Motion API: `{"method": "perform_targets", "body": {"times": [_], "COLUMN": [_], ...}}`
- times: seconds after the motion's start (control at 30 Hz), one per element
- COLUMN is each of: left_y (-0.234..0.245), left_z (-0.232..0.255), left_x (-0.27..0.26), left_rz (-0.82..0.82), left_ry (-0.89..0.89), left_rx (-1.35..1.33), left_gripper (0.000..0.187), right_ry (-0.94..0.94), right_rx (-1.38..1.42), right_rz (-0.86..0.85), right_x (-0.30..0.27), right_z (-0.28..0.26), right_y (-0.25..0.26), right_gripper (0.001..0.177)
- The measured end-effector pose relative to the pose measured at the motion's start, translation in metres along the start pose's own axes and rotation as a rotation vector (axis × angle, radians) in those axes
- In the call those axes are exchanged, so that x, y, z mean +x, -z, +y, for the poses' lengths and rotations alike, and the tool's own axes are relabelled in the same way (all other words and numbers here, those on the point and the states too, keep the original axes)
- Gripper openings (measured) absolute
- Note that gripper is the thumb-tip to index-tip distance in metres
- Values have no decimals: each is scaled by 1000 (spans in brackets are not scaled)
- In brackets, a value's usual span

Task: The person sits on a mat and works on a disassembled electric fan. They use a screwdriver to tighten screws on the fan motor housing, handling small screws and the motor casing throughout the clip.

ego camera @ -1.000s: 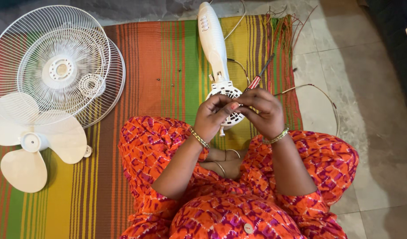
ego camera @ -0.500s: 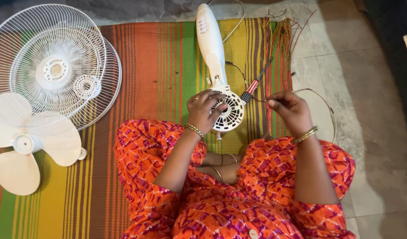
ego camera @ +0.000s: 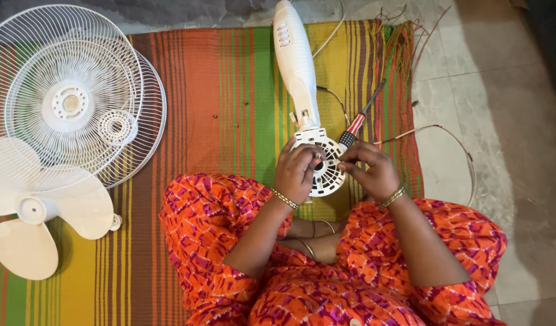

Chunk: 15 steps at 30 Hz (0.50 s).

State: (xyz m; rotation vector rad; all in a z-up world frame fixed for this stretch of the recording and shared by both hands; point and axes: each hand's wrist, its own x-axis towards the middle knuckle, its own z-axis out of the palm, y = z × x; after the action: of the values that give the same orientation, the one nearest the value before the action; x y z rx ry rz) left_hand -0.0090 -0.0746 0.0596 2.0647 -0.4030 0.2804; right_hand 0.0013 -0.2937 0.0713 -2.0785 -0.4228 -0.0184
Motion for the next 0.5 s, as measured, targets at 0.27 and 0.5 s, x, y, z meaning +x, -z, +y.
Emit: {"method": "perform_targets", "body": {"times": [0.27,0.5], "left_y": [12,15], "left_z": [6,2], "left_x": [8,5], "left_rz": [-51,-39], "left_ry": [-12,-24], "left_rx": [-106,-126], "left_gripper": [6,9], "right_ry": [107,139], "right_rx": [-129,-174], "right_rz": [-44,-46], "right_x": [4,2], "right_z": [0,-1], "right_y": [-5,-8], "right_gripper": [16,17]}}
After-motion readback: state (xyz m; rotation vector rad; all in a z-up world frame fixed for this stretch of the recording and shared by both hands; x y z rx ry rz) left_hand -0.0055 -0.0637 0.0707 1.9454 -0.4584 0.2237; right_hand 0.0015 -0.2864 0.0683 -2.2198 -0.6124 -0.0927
